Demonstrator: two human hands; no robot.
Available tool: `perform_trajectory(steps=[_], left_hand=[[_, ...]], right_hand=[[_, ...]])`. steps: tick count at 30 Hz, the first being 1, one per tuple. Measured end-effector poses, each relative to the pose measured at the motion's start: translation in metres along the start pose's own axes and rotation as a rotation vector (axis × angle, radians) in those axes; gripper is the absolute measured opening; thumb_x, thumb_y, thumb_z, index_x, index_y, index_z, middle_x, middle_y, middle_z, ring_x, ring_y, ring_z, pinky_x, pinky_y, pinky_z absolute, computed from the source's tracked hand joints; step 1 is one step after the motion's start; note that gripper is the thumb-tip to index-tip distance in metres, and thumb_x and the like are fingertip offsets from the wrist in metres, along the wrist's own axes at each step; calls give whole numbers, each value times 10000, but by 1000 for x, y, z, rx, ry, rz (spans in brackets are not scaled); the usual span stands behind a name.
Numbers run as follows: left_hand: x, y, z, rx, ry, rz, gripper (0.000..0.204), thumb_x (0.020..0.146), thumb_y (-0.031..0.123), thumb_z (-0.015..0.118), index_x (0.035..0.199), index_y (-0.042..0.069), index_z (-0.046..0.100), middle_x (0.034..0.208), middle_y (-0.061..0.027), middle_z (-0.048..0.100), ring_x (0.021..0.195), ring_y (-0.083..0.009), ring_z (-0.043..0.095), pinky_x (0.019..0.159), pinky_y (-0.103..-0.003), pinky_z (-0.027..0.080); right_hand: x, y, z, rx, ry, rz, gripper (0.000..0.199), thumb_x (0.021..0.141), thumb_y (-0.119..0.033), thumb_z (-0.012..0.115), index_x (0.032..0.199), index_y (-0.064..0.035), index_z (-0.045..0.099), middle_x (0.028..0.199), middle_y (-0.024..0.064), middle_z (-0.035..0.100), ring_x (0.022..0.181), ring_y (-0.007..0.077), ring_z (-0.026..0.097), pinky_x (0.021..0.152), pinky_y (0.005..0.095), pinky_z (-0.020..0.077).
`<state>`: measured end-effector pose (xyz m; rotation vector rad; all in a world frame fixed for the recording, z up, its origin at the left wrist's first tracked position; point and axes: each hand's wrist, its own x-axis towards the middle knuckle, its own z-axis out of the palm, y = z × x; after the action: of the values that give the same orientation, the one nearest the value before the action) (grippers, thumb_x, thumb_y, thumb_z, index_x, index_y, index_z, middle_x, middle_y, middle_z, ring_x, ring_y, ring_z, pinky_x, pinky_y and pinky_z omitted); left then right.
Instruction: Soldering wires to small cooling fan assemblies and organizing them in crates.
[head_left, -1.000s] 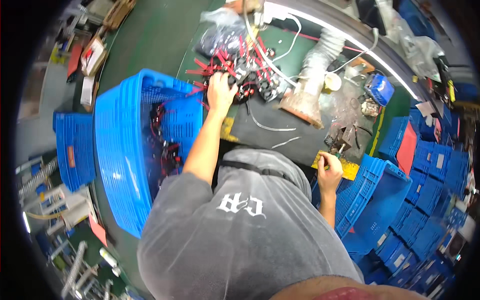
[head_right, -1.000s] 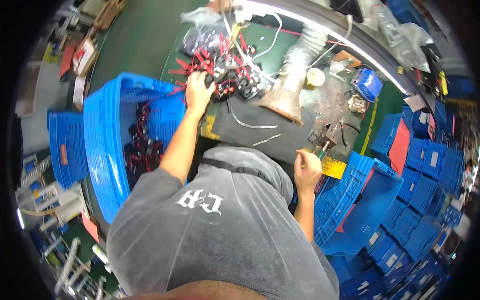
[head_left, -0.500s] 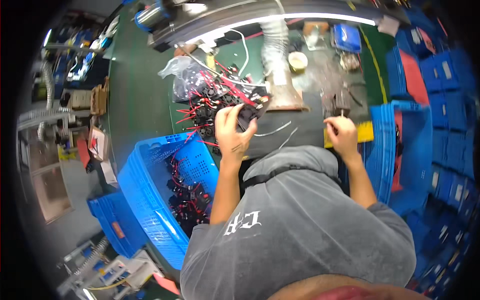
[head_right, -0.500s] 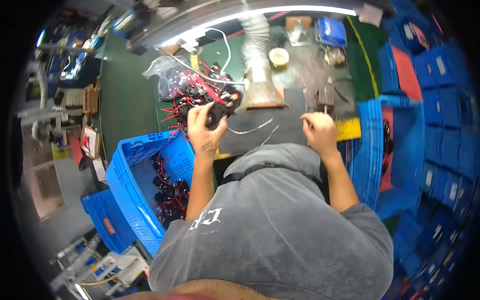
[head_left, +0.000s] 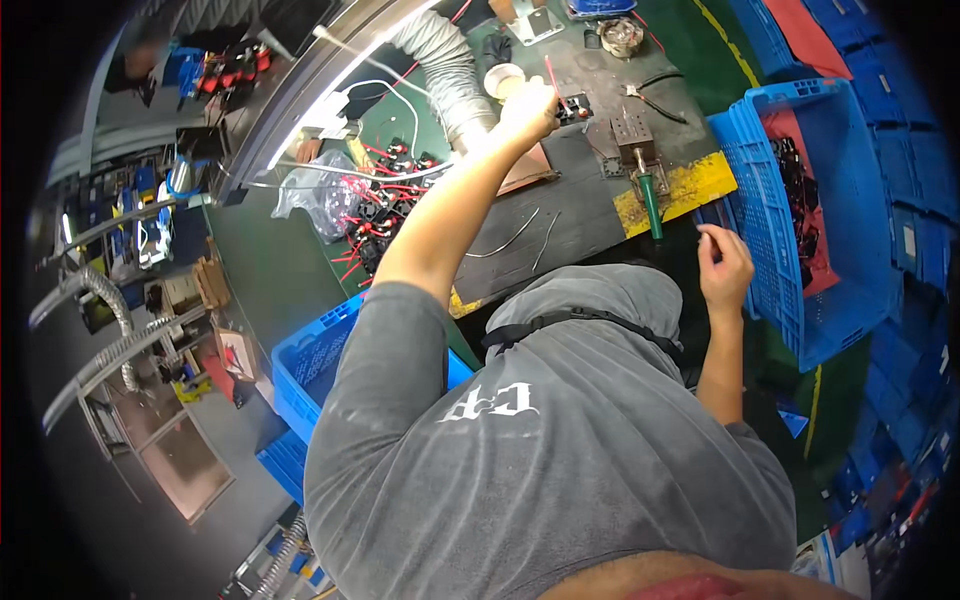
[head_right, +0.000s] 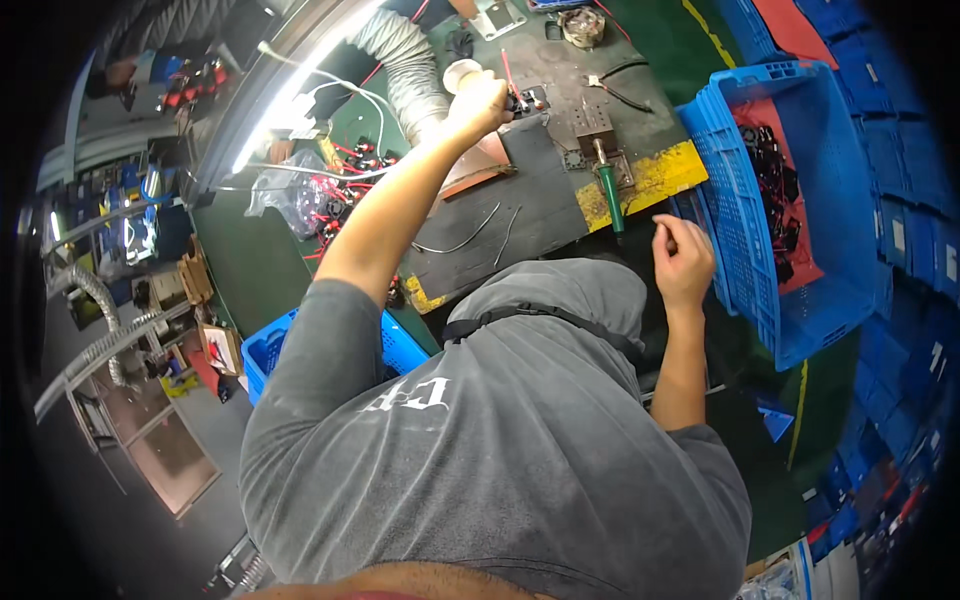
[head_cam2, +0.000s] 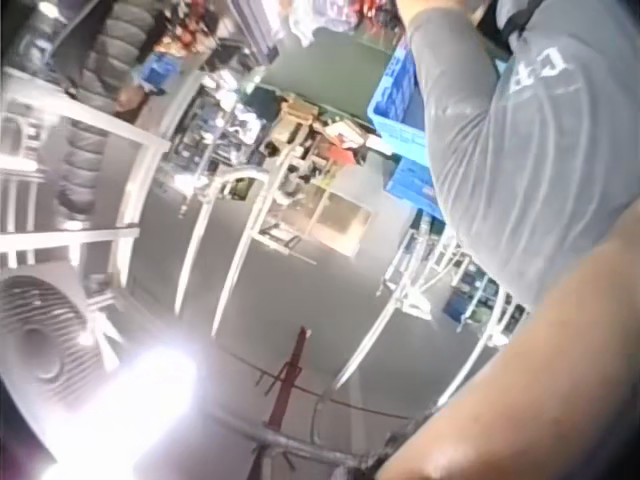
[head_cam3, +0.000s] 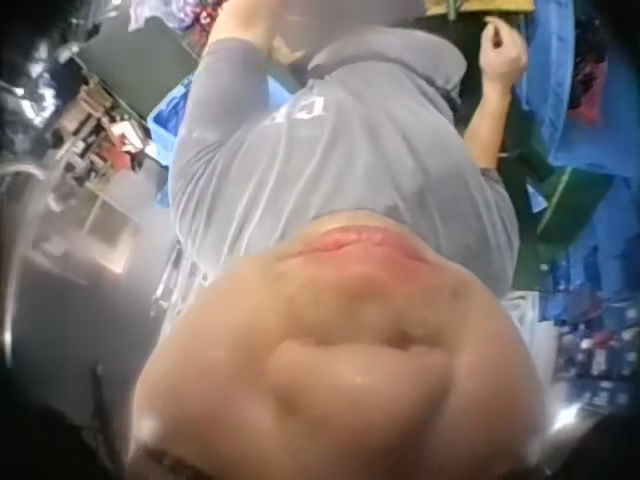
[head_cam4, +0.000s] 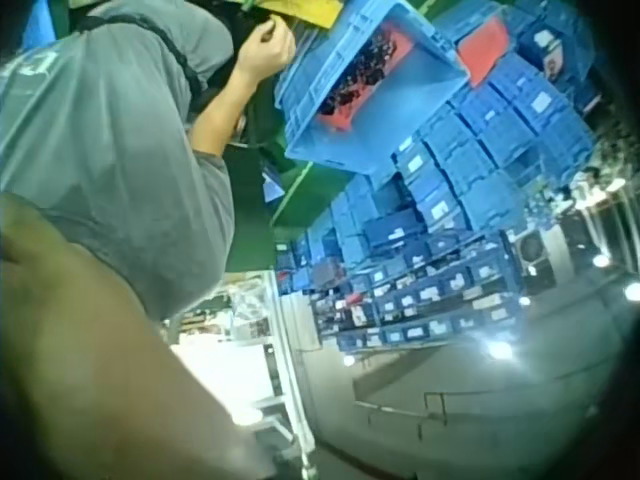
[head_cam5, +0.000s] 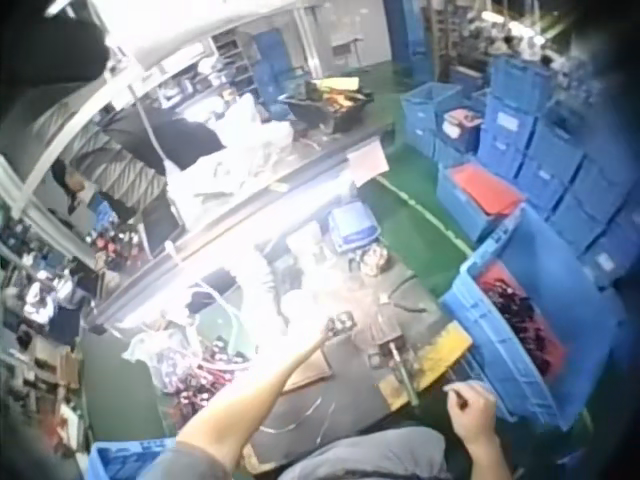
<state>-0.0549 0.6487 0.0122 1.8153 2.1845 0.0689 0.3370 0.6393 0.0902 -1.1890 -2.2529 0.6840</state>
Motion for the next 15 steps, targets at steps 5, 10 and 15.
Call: perform_trajectory(steps=[5, 10, 15], left_hand=[[37, -5, 37, 259, -130, 52, 165, 809, 125, 665, 939, 40, 722, 1012, -208, 666, 950, -369, 688, 777, -451, 569], [44, -17, 47, 303, -86, 103, 119, 794, 108, 662, 862, 69, 752, 909, -178, 713, 864, -340, 719, 735, -446, 577], [36, -32, 58, 314, -46, 112, 137, 774, 107, 672, 875, 74, 758, 905, -188, 722, 832, -334, 724, 695, -444, 576]], right_hand=[[-34, 22, -21, -36, 73, 177, 127, 884, -23, 647, 992, -40, 713, 813, 86, 669, 678, 203, 614, 661, 320, 494], [-35, 30, -26, -87, 100, 190, 124, 892, -30, 644, 994, -37, 715, 830, 86, 686, 693, 207, 635, 669, 319, 503], [-16, 12, -24, -67, 88, 144, 118, 897, -35, 643, 990, -34, 717, 840, 90, 694, 697, 212, 645, 674, 320, 509]])
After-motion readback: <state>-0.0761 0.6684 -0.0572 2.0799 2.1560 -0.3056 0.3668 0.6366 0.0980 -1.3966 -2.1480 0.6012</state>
